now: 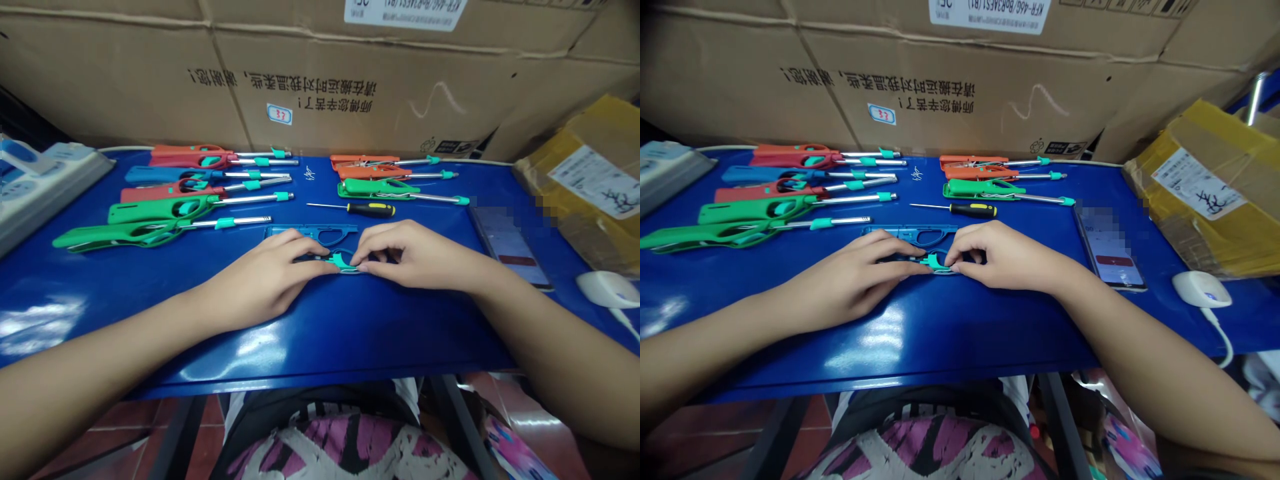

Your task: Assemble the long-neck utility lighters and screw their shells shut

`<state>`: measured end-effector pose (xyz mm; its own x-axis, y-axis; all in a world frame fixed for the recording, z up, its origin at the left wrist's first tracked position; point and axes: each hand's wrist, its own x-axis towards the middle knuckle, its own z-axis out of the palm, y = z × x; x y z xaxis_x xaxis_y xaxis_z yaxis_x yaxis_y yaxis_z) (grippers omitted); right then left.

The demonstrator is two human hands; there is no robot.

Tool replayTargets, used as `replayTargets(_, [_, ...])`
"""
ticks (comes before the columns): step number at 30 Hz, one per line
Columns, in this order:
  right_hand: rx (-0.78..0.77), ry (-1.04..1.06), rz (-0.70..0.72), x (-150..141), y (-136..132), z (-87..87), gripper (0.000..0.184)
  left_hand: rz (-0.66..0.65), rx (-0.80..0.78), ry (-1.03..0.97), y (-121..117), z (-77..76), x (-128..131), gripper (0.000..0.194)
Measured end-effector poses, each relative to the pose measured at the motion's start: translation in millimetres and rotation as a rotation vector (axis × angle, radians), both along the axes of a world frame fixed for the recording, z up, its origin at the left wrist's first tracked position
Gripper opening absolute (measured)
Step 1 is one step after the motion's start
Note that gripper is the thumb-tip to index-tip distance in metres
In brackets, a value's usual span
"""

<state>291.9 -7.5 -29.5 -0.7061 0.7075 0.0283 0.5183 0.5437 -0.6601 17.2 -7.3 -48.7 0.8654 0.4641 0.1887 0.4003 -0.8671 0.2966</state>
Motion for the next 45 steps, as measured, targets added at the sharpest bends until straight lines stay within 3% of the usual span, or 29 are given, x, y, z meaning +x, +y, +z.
replayTargets(8, [0.194, -0.068, 0.066, 1.9, -2.2, -4.6, 0.014, 0.004, -0.051, -0.074, -0.6, 1.4, 1.6, 0.03])
replayTargets(11, [0.13, -0.001, 0.051, 0.4, -1.0, -7.2, 0.012, 0.002, -0.039, -0.072, -0.8, 1.2, 0.1, 0.032])
replayTargets(18, [-0.121, 0.039, -0.129, -4.5, 1.3, -8.7, 0.01, -0.057, 0.1, -0.013, 0.5, 1.0, -1.5, 0.042])
replayTargets(24, [-0.128, 0.034, -0.078, -2.5, -1.7, -5.6, 0.014, -0.085, 0.195, 0.031, -1.3, 2.6, -1.5, 0.043])
replayTargets(45, [-0.147, 0.007, -0.092, -3.1, -3.7, -1.1, 0.017, -0.103, 0.212, 0.042, -2.2, 3.5, -1.1, 0.046])
